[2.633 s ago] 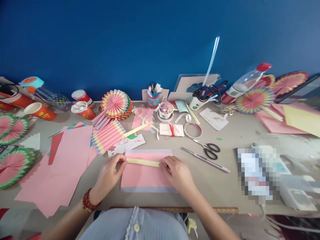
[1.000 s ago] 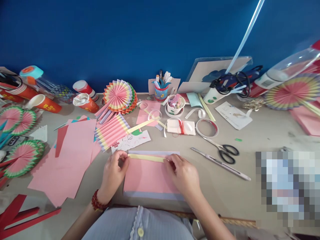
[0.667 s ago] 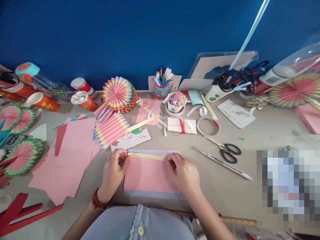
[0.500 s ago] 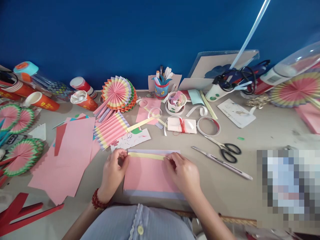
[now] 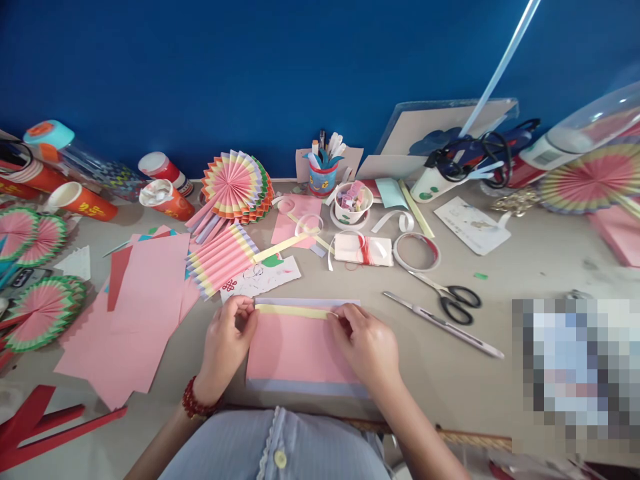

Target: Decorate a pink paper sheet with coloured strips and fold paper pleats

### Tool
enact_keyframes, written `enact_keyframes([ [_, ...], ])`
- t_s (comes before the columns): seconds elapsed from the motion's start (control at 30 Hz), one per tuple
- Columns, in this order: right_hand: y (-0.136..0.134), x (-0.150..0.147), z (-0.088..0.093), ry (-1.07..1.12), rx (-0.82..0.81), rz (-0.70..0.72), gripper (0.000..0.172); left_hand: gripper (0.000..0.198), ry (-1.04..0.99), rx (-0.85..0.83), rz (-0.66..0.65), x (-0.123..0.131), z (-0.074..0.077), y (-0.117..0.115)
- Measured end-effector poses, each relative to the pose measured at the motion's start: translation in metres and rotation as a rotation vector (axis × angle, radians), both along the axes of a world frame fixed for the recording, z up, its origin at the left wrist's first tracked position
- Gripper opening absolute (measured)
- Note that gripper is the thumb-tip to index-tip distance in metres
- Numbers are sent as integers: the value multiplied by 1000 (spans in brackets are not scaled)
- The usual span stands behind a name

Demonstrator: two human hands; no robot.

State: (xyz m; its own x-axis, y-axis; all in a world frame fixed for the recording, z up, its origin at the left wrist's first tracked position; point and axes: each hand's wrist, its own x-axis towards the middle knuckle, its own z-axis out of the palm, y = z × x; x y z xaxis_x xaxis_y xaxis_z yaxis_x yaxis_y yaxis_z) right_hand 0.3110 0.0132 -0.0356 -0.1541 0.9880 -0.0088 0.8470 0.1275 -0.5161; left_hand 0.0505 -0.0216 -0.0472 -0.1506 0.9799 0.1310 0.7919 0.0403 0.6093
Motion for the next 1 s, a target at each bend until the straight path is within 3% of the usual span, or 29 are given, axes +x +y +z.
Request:
enact_keyframes([
  [1.0,2,-4,1,-10,19,-41,31,18,43,31,-22,4,3,4],
])
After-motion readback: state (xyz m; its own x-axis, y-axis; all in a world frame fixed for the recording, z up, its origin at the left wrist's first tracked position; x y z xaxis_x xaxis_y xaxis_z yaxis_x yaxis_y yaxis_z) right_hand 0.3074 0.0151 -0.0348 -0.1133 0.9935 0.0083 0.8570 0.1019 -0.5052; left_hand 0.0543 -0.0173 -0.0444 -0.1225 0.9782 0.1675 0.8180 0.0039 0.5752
